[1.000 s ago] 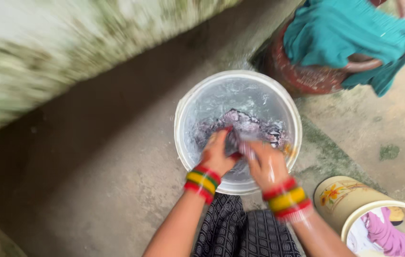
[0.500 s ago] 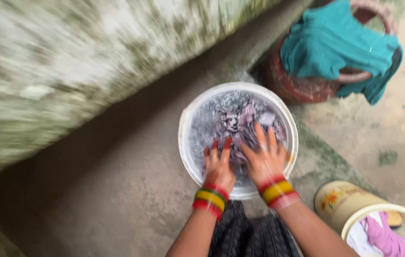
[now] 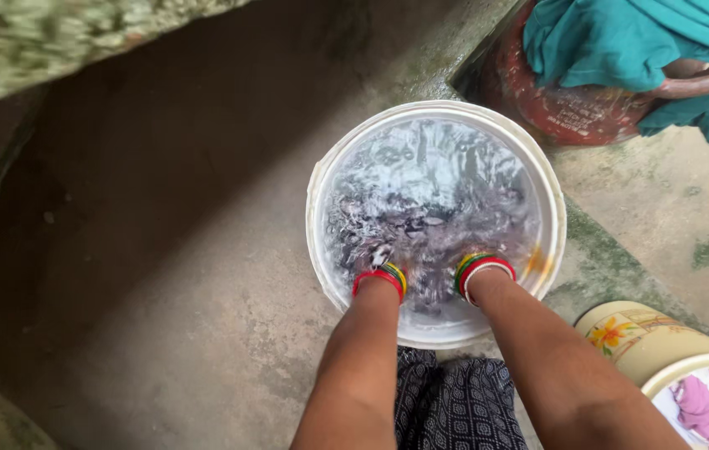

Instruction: The person washes clothing by hand using a brush, soap, and buckets of water on a concrete floor.

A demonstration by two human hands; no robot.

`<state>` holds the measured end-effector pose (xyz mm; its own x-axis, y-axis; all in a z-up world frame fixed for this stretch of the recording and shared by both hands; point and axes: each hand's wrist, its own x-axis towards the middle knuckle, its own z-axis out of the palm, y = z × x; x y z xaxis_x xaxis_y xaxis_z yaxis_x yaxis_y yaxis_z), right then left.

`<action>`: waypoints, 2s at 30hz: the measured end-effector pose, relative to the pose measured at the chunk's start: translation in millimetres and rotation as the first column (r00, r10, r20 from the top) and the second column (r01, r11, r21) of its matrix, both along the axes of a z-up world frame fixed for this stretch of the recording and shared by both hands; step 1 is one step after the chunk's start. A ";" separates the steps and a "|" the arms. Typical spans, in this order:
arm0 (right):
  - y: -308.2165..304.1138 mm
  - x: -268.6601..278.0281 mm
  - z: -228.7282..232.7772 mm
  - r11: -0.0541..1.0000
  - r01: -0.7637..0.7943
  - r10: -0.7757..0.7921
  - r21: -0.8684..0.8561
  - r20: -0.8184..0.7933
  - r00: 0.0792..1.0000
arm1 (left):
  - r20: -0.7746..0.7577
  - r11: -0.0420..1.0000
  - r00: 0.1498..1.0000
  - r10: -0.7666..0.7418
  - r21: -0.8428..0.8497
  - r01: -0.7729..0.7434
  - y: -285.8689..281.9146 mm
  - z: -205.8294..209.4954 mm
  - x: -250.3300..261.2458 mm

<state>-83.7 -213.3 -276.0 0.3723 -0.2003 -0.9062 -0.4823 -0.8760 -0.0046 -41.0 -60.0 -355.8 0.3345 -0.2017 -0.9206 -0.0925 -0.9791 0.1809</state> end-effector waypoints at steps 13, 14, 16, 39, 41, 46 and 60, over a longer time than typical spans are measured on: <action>34.5 -64.7 286.2 0.645 0.130 -0.763 0.753 0.625 0.166 | 0.305 0.817 0.834 0.461 -0.513 -0.264 40.9 201.7 -24.8; 41.3 -72.6 315.6 0.262 0.146 -0.964 0.954 0.253 0.076 | 0.289 0.842 0.836 0.466 -0.435 -0.319 45.6 203.4 -29.3; 39.2 -84.2 373.6 -0.282 0.103 -0.959 0.954 -0.281 -0.025 | 0.374 0.885 0.830 0.413 -0.378 -0.270 51.1 205.4 -39.4; -42.2 -61.3 233.7 0.733 -0.031 -0.597 0.679 0.665 0.448 | -0.297 0.188 0.798 0.525 -0.873 -0.449 13.3 424.6 9.7; -21.2 -42.8 233.1 0.824 -0.281 -0.382 0.492 0.848 0.366 | -0.604 -0.106 0.718 0.346 -0.786 -0.609 17.4 446.1 2.7; -2.8 -25.3 261.5 0.688 -0.035 -0.677 0.724 0.659 0.327 | -0.830 -0.450 0.472 0.297 -0.558 -0.697 46.2 458.8 1.8; 21.5 1.2 387.0 -0.023 -0.232 -0.965 0.973 0.039 0.260 | -0.309 -0.151 0.856 0.416 -0.951 -0.270 26.4 410.5 7.2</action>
<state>-82.5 -191.8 111.0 0.9927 -0.1175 0.0277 0.0819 0.4867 -0.8697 -33.8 -33.5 54.8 0.7473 -0.6563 0.1039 0.1053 0.2714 0.9567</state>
